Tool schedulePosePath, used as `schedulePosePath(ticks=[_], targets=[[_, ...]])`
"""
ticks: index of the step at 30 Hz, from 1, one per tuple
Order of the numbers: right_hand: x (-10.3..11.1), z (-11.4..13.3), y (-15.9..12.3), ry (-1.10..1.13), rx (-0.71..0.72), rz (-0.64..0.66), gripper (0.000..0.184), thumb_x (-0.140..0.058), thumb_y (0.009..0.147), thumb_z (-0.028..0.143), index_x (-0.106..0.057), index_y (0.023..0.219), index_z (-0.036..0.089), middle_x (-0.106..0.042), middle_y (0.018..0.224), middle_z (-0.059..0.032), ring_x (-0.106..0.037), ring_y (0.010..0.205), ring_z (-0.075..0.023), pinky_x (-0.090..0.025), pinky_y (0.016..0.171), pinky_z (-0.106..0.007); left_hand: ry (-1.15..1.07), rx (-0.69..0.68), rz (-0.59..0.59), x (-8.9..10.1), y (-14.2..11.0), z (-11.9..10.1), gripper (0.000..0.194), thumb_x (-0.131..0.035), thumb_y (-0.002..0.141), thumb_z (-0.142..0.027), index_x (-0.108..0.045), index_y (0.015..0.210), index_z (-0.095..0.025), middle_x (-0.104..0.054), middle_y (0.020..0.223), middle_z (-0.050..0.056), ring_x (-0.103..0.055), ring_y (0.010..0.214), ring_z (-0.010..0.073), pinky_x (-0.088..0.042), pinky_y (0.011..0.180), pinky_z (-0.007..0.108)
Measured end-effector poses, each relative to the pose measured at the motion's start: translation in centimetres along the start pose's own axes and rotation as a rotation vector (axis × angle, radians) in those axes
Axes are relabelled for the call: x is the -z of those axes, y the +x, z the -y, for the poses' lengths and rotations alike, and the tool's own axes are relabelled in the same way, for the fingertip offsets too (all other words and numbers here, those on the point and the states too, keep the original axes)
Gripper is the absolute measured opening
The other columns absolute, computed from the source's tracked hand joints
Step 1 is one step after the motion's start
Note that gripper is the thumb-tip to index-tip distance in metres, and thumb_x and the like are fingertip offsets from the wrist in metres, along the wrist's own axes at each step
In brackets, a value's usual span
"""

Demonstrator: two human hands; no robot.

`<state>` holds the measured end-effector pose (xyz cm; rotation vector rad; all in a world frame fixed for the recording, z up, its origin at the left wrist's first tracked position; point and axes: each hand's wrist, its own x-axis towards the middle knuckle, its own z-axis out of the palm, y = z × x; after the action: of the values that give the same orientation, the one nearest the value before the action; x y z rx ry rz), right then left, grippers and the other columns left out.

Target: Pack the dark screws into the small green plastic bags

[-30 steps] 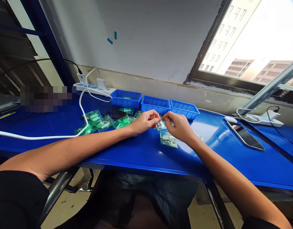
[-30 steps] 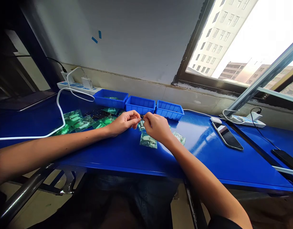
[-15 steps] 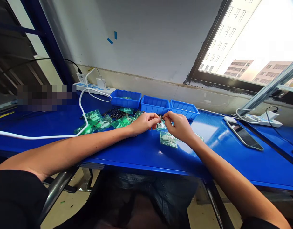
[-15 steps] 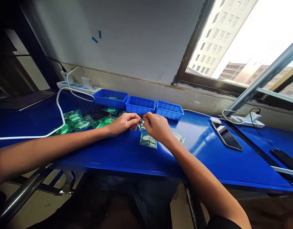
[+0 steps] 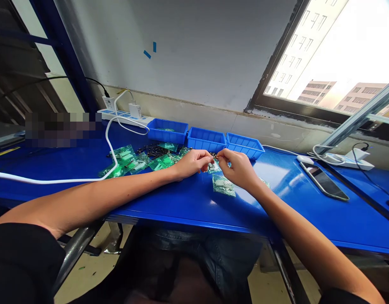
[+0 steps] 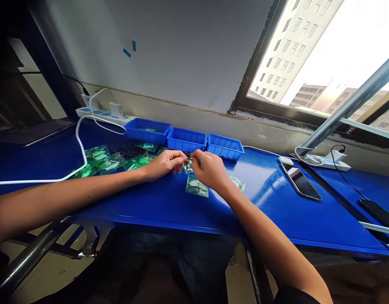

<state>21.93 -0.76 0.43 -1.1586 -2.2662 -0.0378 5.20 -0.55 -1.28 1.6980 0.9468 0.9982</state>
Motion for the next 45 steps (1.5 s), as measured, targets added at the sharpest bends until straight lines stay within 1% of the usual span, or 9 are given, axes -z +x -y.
schedulePosePath(ticks=[6,10,14,18,21,25,30,36,45], targets=[[-0.05,-0.03,-0.06,0.004,0.02,0.017,0.016,-0.041,0.078,0.022,-0.056,0.075,0.018,-0.062,0.065,-0.0025,-0.053,0.058,-0.0134,-0.033,0.056,-0.023,0.026,-0.021,-0.027,-0.07,0.09,0.08,0.017,-0.044,0.076,-0.026,-0.054,0.068,-0.015,-0.051,0.052,-0.003,-0.047,0.05,0.01,-0.035,0.05,0.022],[-0.04,-0.02,0.01,-0.027,0.016,0.019,0.014,-0.041,0.078,0.023,-0.054,0.072,0.019,-0.062,0.066,-0.0028,-0.053,0.058,-0.0136,-0.033,0.056,-0.023,0.023,-0.031,-0.016,-0.09,0.07,0.11,0.015,-0.046,0.074,-0.026,-0.054,0.068,-0.015,-0.051,0.052,-0.003,-0.047,0.05,0.0099,-0.036,0.051,0.022],[-0.02,0.0,0.05,-0.068,0.024,0.04,0.017,-0.039,0.08,0.024,-0.052,0.072,0.018,-0.062,0.066,-0.0042,-0.054,0.058,-0.0141,-0.033,0.056,-0.023,0.02,-0.025,-0.009,-0.12,0.04,0.03,0.014,-0.048,0.073,-0.027,-0.053,0.067,-0.015,-0.051,0.052,-0.004,-0.047,0.051,0.0098,-0.037,0.053,0.022],[-0.04,0.0,0.04,-0.112,0.035,0.058,0.019,-0.037,0.082,0.024,-0.052,0.073,0.018,-0.063,0.069,-0.0061,-0.056,0.061,-0.0152,-0.033,0.056,-0.024,0.015,-0.024,-0.007,-0.1,0.03,-0.1,0.014,-0.049,0.074,-0.027,-0.053,0.067,-0.015,-0.051,0.052,-0.004,-0.047,0.051,0.0096,-0.037,0.053,0.022],[-0.08,0.0,0.05,-0.122,0.036,0.056,0.018,-0.038,0.082,0.024,-0.053,0.074,0.018,-0.064,0.07,-0.0061,-0.056,0.062,-0.0152,-0.033,0.056,-0.023,0.021,-0.027,0.001,-0.06,-0.01,-0.19,0.017,-0.046,0.076,-0.028,-0.054,0.067,-0.015,-0.051,0.052,-0.003,-0.048,0.051,0.01,-0.037,0.053,0.023],[-0.15,0.03,0.06,-0.093,0.018,0.041,0.016,-0.04,0.081,0.023,-0.054,0.075,0.018,-0.063,0.068,-0.0042,-0.055,0.06,-0.0141,-0.033,0.056,-0.023,0.032,-0.034,-0.004,-0.07,-0.05,-0.21,0.021,-0.043,0.078,-0.029,-0.054,0.067,-0.015,-0.052,0.052,-0.003,-0.047,0.05,0.01,-0.038,0.053,0.023],[-0.21,-0.02,0.06,-0.023,-0.016,0.005,0.014,-0.043,0.077,0.022,-0.057,0.076,0.018,-0.062,0.065,-0.0022,-0.054,0.057,-0.0131,-0.033,0.056,-0.023,0.043,-0.044,-0.03,-0.17,-0.04,-0.12,0.015,-0.048,0.076,-0.027,-0.054,0.069,-0.015,-0.051,0.052,-0.004,-0.048,0.052,0.0101,-0.038,0.054,0.022],[-0.35,-0.19,0.11,0.051,-0.046,0.012,0.014,-0.044,0.077,0.022,-0.057,0.077,0.018,-0.061,0.063,-0.0014,-0.053,0.056,-0.0129,-0.034,0.054,-0.023,0.029,-0.05,-0.038,-0.19,0.03,0.08,0.014,-0.052,0.075,-0.029,-0.054,0.074,-0.015,-0.051,0.054,-0.004,-0.049,0.053,0.01,-0.039,0.054,0.022],[-0.3,-0.35,0.08,-0.021,0.039,0.004,0.016,-0.04,0.08,0.024,-0.055,0.077,0.018,-0.062,0.065,-0.0032,-0.052,0.055,-0.0129,-0.032,0.055,-0.023,0.038,-0.065,-0.027,-0.09,0.05,0.33,0.016,-0.054,0.074,-0.031,-0.055,0.075,-0.015,-0.051,0.054,-0.004,-0.05,0.053,0.0104,-0.04,0.055,0.023]])
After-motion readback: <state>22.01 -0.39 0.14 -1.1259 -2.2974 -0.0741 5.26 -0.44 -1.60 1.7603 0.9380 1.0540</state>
